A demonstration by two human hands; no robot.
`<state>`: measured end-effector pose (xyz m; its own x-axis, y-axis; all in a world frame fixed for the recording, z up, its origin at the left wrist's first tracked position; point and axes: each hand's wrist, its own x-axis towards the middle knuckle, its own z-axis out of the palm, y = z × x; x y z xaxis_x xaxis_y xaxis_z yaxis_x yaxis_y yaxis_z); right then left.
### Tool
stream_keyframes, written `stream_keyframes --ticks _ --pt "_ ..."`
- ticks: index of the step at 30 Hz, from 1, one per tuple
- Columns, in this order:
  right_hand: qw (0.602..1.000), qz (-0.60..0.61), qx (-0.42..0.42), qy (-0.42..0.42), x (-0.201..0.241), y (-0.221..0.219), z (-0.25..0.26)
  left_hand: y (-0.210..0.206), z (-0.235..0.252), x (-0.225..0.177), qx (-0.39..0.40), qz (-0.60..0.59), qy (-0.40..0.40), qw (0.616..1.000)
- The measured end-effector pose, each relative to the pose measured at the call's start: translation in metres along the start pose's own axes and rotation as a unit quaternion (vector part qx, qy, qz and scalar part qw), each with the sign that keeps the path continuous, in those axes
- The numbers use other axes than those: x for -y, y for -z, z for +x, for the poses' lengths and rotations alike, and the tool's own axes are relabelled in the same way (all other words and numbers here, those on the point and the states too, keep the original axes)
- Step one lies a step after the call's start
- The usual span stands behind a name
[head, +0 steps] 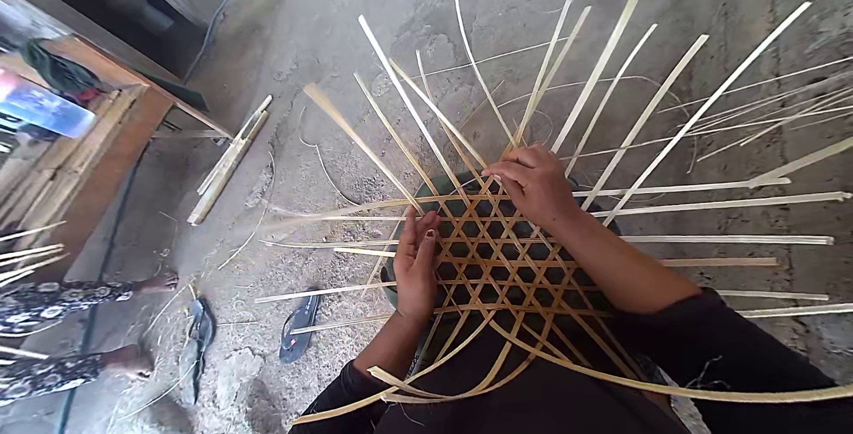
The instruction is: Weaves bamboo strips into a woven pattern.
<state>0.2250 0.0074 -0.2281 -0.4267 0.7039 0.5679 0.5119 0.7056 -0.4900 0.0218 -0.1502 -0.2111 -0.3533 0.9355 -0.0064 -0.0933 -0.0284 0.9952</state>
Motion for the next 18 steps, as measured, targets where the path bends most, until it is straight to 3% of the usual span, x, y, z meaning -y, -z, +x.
stream_keyframes --ticks 3,6,9,11,14,16,18 --pt "1.0 -0.006 0.003 -0.004 -0.001 0.0 -0.002 -0.016 -0.003 -0.019 -0.039 -0.098 0.065 0.992" --pt "1.0 -0.008 0.0 -0.003 0.0 -0.001 -0.002 -0.022 0.006 -0.031 0.069 -0.041 0.104 0.991" --pt "1.0 -0.012 -0.001 -0.015 -0.001 -0.001 -0.002 -0.013 0.026 -0.01 0.101 0.212 -0.054 0.97" --pt "1.0 -0.015 0.0 -0.018 -0.002 -0.002 -0.002 -0.007 0.041 0.008 0.046 0.187 -0.082 0.978" --pt "1.0 -0.023 -0.001 -0.016 -0.002 -0.001 -0.001 -0.004 0.063 -0.004 -0.026 0.005 0.116 0.993" --pt "1.0 -0.025 0.001 -0.018 -0.001 -0.001 -0.001 0.005 0.078 -0.015 0.014 -0.041 0.223 0.974" --pt "0.999 -0.023 0.005 -0.021 -0.001 -0.001 0.0 0.017 0.085 -0.019 0.085 -0.06 0.25 0.963"
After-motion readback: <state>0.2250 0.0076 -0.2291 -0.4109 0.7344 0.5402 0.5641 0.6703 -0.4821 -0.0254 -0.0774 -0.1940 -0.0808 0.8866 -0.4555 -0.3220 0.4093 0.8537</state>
